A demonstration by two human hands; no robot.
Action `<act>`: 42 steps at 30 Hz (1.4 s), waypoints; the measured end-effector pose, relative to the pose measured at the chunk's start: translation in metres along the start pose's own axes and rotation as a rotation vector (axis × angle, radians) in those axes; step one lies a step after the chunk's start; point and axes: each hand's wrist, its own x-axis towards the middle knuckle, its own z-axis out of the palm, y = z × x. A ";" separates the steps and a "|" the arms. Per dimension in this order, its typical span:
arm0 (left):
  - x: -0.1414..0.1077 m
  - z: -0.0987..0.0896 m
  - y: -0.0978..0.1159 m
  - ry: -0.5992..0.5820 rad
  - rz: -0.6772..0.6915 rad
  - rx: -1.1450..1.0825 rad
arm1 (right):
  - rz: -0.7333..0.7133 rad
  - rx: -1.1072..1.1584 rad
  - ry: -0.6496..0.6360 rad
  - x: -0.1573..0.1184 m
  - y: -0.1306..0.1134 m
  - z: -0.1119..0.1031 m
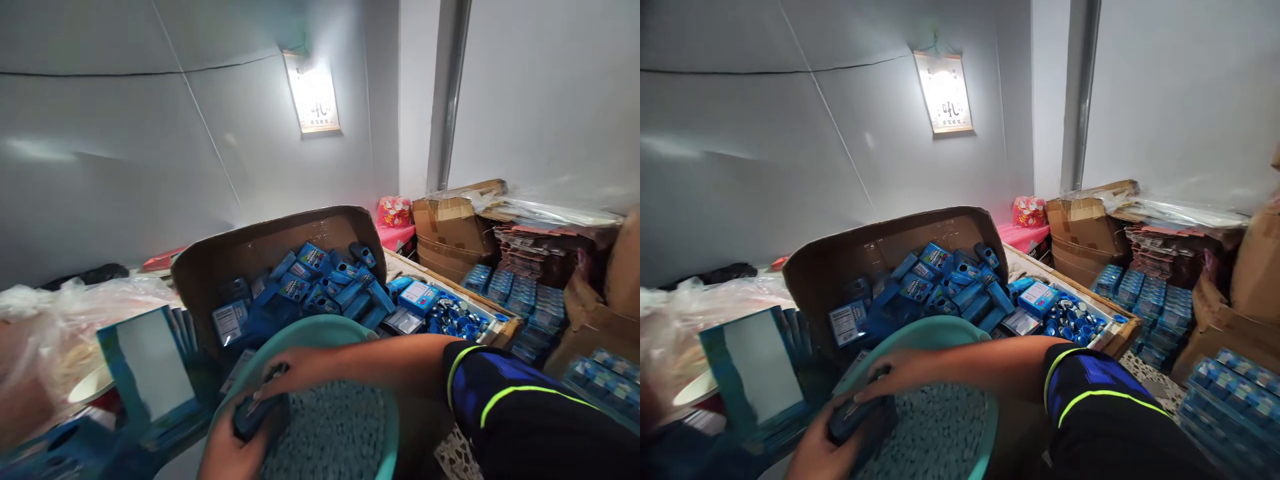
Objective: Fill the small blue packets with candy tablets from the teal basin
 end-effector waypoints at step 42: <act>-0.033 0.007 0.014 0.005 -0.044 -0.069 | 0.073 0.190 0.024 -0.012 0.007 -0.006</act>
